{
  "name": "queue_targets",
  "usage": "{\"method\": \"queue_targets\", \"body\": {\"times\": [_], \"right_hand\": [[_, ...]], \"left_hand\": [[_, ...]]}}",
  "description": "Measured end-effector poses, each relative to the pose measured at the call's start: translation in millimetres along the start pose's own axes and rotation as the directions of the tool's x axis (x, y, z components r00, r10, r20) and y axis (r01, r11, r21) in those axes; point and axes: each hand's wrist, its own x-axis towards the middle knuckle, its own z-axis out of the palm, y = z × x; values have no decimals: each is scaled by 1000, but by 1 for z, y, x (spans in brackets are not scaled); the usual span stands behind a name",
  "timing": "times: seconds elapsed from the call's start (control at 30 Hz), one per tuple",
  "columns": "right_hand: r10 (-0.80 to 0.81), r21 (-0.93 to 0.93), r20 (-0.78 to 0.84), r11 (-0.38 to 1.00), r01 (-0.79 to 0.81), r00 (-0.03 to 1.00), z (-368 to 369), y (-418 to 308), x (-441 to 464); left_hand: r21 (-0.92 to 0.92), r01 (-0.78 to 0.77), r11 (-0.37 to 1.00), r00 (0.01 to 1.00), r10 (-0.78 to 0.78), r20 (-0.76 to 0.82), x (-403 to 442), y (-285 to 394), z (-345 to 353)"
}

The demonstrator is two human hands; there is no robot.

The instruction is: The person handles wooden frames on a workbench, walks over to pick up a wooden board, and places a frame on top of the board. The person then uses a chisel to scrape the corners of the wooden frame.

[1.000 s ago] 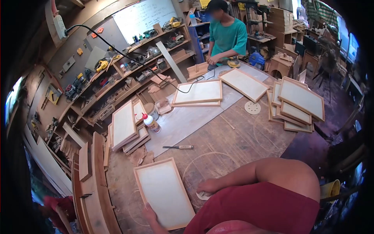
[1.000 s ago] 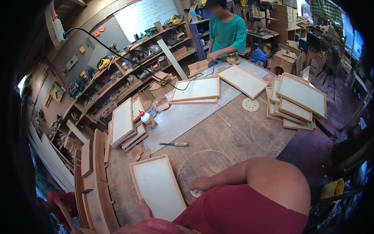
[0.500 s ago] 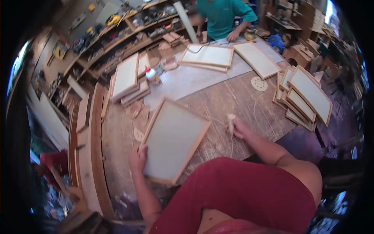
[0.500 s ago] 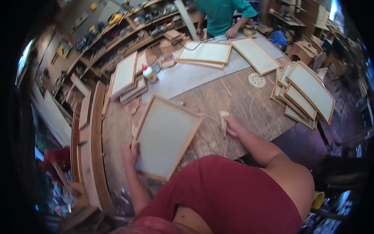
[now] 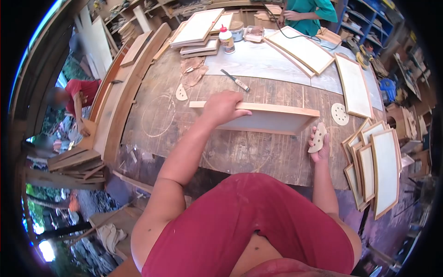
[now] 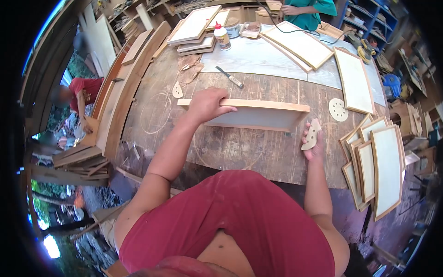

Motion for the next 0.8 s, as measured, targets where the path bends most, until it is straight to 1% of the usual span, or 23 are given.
{"method": "queue_targets", "body": {"times": [0.07, 0.1, 0.13, 0.2, 0.23, 0.27, 0.33, 0.37, 0.43, 0.47, 0.53, 0.57, 0.6, 0.63, 0.67, 0.7, 0.73, 0.8], "right_hand": [[-32, -91, 41, 995, 36, 999, 1, -12, 1], [-24, -37, 26, 999, 25, 999, 5, -18, 4], [-14, -31, 26, 999, 15, 1000, 10, -23, 6], [-86, -74, -58, 994, 82, 995, 17, -33, 11], [-99, -127, -41, 988, 93, 994, 15, -37, 14], [-93, -128, -36, 988, 88, 995, 16, -38, 18], [-106, -370, -167, 928, 38, 980, 22, -39, 25], [-101, -374, -158, 927, 35, 982, 22, -36, 28], [-78, -491, -239, 870, -51, 968, 17, -24, 32], [-71, -501, -230, 864, -56, 971, 14, -19, 33], [-39, -634, -249, 762, -132, 968, 14, -11, 33], [-63, -744, -222, 656, -127, 973, 15, -9, 33], [-44, -751, -202, 648, -126, 979, 18, -9, 30], [-81, -850, -228, 503, -158, 970, 24, -10, 28], [-123, -921, -239, 342, -185, 963, 27, -9, 26], [-118, -940, -196, 305, -152, 973, -8, -7, 34], [-107, -956, -145, 272, -111, 984, -48, -6, 50], [-119, -987, -76, 150, -57, 990, -46, -12, 49]], "left_hand": [[-8, 27, 1000, 1000, -27, 14, 2, 11, 8], [-24, 32, 999, 999, -32, 25, 2, 14, 9], [-19, 41, 999, 999, -41, 32, 2, 15, 8], [-24, 91, 996, 993, -89, 76, 3, 18, 6], [-23, 98, 995, 993, -96, 74, 4, 17, 8], [-28, 91, 995, 994, -90, 56, 5, 15, 12], [-29, 93, 995, 995, -92, 31, 7, 13, 11], [-16, 98, 995, 994, -97, 47, 8, 13, 11], [-11, 116, 993, 992, -116, 54, 11, 15, 11], [-6, 139, 990, 988, -139, 67, 12, 16, 9], [-4, 180, 984, 981, -179, 68, 13, 16, 10], [-18, 174, 985, 982, -172, 79, 13, 15, 10], [-31, 173, 984, 981, -169, 89, 12, 14, 10], [-26, 203, 979, 977, -201, 72, 11, 9, 15], [-37, 170, 985, 985, -169, 42, 11, 3, 23], [-46, 142, 989, 990, -142, 14, 10, 0, 28], [-41, 153, 987, 988, -152, 28, 10, 1, 26], [-43, 167, 985, 986, -166, 33, 8, 1, 25]]}}
